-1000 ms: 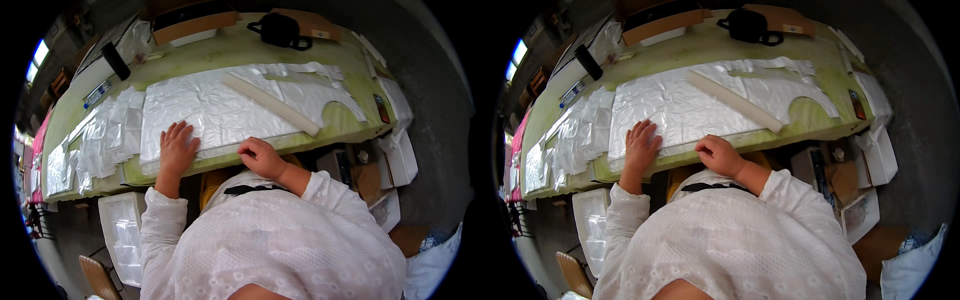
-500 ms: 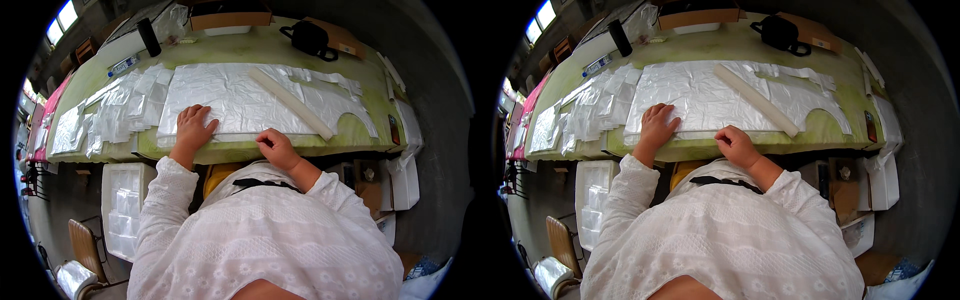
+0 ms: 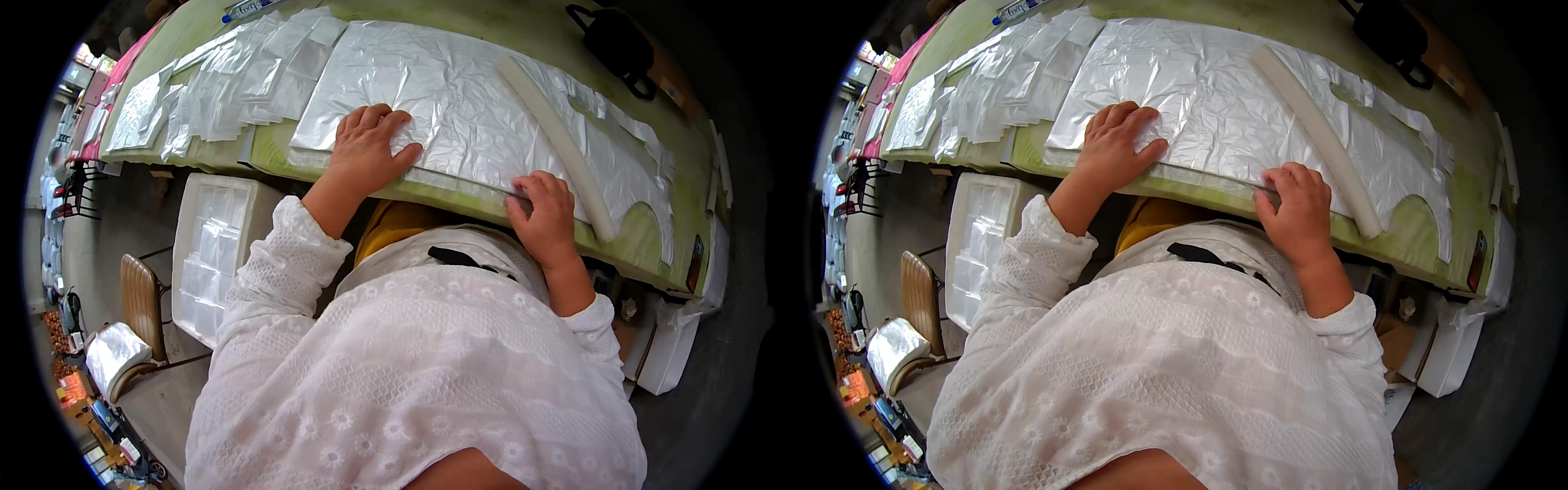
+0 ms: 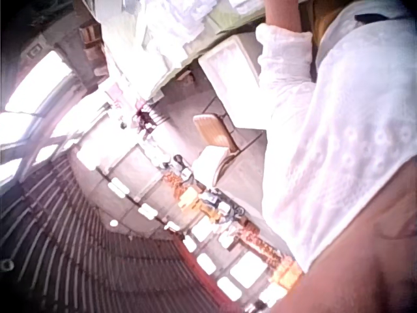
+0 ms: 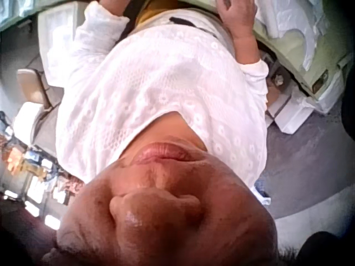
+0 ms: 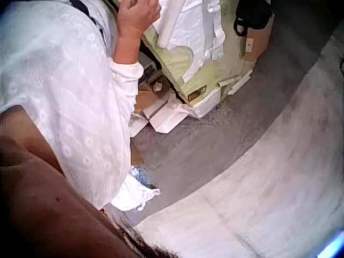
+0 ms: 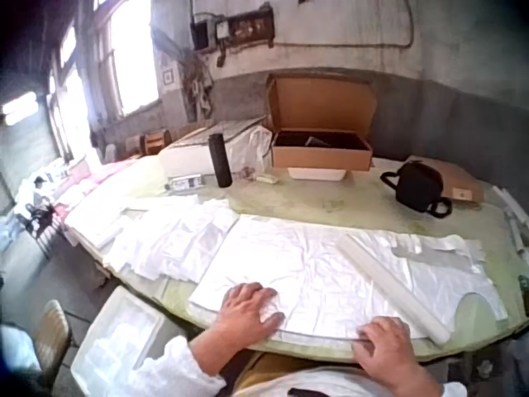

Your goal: The person repeatedly wraps small white rectangular items in clear plastic film on a table. They smooth the film, fold edges, and place the wrapped items to the side.

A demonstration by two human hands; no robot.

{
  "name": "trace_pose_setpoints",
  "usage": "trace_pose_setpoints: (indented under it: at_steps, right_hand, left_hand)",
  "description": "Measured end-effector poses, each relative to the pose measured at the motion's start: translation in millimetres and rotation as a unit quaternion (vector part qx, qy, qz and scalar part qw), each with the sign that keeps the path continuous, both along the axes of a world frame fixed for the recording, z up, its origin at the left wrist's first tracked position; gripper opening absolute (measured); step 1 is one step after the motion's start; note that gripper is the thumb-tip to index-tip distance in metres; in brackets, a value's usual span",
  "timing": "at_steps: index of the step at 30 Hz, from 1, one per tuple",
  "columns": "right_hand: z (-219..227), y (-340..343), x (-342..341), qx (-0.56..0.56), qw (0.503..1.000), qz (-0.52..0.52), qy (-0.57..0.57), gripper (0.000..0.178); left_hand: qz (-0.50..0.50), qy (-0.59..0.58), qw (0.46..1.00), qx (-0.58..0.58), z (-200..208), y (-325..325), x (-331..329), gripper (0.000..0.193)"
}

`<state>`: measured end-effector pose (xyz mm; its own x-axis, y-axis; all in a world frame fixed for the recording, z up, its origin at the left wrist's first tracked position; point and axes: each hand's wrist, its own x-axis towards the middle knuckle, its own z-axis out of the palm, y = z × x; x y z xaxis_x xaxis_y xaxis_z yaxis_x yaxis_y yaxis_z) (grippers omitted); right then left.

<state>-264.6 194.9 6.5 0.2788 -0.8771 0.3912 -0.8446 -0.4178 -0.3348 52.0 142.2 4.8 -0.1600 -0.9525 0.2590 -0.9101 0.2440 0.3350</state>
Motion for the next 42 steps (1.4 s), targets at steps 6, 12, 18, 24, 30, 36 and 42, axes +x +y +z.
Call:
trace_pose_setpoints:
  at_steps: [6,12,18,24,30,36,42]
  right_hand:
    - [7.0,1.1,-6.5,0.004,0.999,0.034,-0.033,0.018]
    - [7.6,5.2,-9.3,-0.001,0.998,0.011,-0.055,0.019]
    - [26.4,14.0,-36.2,0.004,0.976,0.032,-0.216,0.023]
    - [155.2,33.2,-21.8,0.017,0.761,0.304,-0.572,0.033]
    - [178.8,33.8,-5.1,-0.020,0.707,0.440,-0.554,0.034]
    - [177.3,26.6,1.5,-0.026,0.696,0.461,-0.550,0.035]
    - [176.9,29.1,4.9,-0.036,0.686,0.478,-0.546,0.035]
  left_hand:
    - [-0.010,-0.005,1.000,0.016,3.2,17.0,-5.2,0.052]
    - [-0.013,-0.041,0.998,0.042,10.7,15.6,-10.3,0.051]
    - [-0.076,-0.014,0.997,0.008,39.6,-13.5,-31.6,0.056]
    - [-0.222,0.184,0.958,-0.007,44.3,-24.3,-122.6,0.064]
    - [-0.252,0.196,0.948,0.021,10.1,10.4,-146.0,0.055]
    - [-0.263,0.147,0.953,0.004,8.3,12.3,-148.2,0.045]
    - [-0.251,0.122,0.960,-0.004,8.8,11.6,-146.0,0.041]
